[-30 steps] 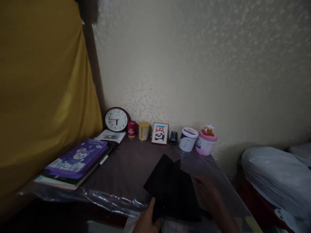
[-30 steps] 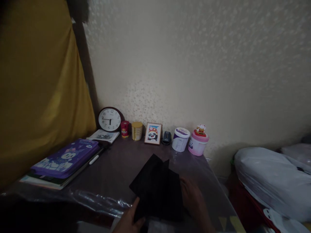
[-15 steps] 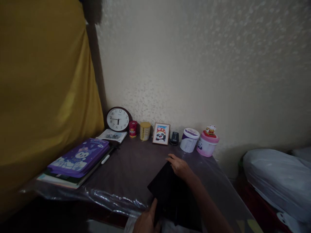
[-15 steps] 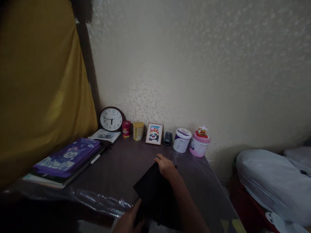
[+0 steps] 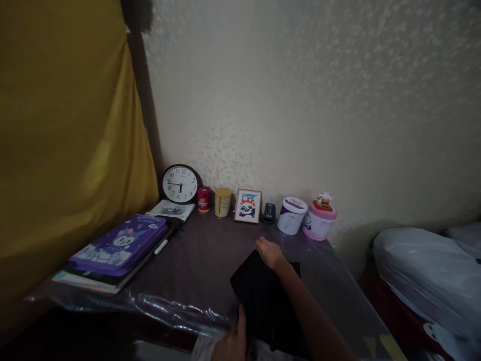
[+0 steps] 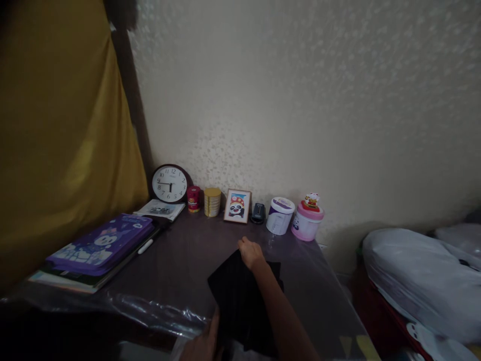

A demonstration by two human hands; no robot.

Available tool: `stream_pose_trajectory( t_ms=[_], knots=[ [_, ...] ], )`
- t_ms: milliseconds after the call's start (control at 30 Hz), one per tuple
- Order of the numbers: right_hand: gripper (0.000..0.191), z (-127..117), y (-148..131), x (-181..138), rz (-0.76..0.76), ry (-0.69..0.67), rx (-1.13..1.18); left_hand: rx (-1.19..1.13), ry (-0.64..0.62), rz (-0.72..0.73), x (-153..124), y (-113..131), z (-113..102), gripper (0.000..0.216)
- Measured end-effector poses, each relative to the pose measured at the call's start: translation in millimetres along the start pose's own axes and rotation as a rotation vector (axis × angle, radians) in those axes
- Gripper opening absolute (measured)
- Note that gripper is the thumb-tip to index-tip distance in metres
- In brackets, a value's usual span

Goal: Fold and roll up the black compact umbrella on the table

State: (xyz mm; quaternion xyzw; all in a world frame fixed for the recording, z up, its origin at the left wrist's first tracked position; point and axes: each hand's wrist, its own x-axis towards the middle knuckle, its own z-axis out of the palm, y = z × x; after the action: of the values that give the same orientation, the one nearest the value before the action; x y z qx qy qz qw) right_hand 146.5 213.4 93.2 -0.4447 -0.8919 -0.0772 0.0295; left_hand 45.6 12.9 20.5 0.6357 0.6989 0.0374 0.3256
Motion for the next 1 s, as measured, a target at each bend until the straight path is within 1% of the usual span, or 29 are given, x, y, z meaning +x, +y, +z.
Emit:
stream_pose_trajectory(
  t_ms=[133,267,400,533,633,733,800,867,933,1000],
  knots=[
    [0.024,14.4,-7.6,-1.6,-0.003,0.012,-0.029,-0.048,-0.001,-0.012,-2.2,0.2,-1.4,0.074],
    [0.023,21.3,-10.5,-2.2,-0.012,0.036,-0.043,-0.105,0.028,-0.060,-6.2,4.2,-5.4,0.076],
    [0.023,24.9,-11.2,-1.1,-0.020,0.057,-0.039,-0.004,0.052,-0.033,-5.7,12.1,-8.3,0.077],
    [0.022,22.9,-13.4,-4.5,-0.023,0.079,-0.022,0.066,0.022,-0.057,1.1,15.0,-4.7,0.070],
    [0.021,17.5,-18.5,-18.4,-0.038,0.135,0.040,0.077,0.018,-0.040,5.3,13.0,-1.7,0.071],
    [0.019,13.4,-27.0,-45.2,-0.142,0.203,0.209,0.055,0.035,-0.041,6.2,11.3,-1.1,0.071],
    [0.021,14.0,-32.4,-65.7,-0.216,0.202,0.320,0.057,0.025,-0.052,5.9,11.6,-1.6,0.069],
    [0.021,18.1,-35.4,-82.1,-0.253,0.184,0.388,0.061,0.009,-0.058,5.8,13.1,-2.1,0.068],
    [0.022,24.7,-34.6,-90.4,-0.267,0.173,0.407,0.067,0.005,-0.059,6.0,14.8,-2.3,0.068],
    [0.024,32.3,-30.0,-89.8,-0.267,0.163,0.388,0.063,0.012,-0.067,6.5,16.0,-2.1,0.069]
  ],
)
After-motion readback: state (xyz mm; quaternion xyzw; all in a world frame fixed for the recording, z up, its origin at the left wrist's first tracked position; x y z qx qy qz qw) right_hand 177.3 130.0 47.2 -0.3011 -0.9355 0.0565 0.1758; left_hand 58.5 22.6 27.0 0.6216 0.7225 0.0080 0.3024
